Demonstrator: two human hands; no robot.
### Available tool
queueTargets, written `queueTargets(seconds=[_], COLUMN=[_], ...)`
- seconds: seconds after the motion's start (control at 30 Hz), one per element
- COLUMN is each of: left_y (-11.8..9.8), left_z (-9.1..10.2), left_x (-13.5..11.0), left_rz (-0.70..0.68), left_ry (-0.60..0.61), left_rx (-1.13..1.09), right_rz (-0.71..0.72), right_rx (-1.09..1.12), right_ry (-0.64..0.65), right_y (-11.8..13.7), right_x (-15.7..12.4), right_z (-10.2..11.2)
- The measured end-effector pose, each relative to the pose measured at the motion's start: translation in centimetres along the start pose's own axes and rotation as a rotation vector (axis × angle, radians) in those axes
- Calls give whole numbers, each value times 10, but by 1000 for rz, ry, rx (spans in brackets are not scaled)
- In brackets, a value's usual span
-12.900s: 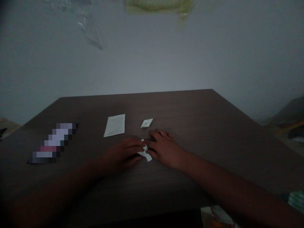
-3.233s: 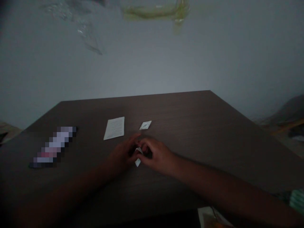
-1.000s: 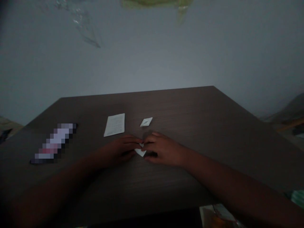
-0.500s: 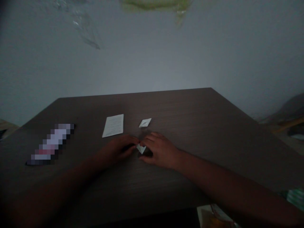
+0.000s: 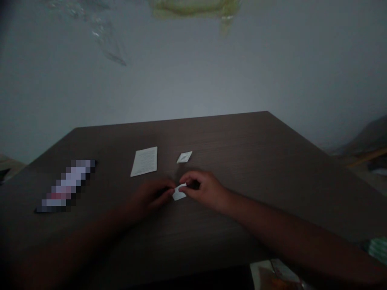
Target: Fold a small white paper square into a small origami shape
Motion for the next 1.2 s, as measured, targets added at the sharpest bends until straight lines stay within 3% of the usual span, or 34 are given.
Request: queueTargets(seconds=[0.23,0.43,0.73,0.97,1.2], left_y=[5,8,6,4,4], left_z=[-6,-5,-7,-7,-8], left_x=[-4,-7,-5,-4,-2], left_rz=[54,62,139,218,183], left_ry=[-71,-128,-123,-89,-82], left_rx=[-38,66,68,-116,-218], right_rz=[-65,-128,-116,-91,-94], right_rx=[85,1,14,-27,-22], right_ry=[-28,-31,-47,-34,5], right_y=[0,0,10,17,14], right_x=[-4,-4,-7,-8,-6], right_z=[-1,2,4,7,5])
Point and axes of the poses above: each hand's wrist, its own x-axis towards the middle knuckle, its own z-axis out of the back of the hand, y = z × x, the point moved 6 cm from there along x, towards the middle knuckle, and after that the axes turned 11 degrees about -x, right-handed, at the moved point
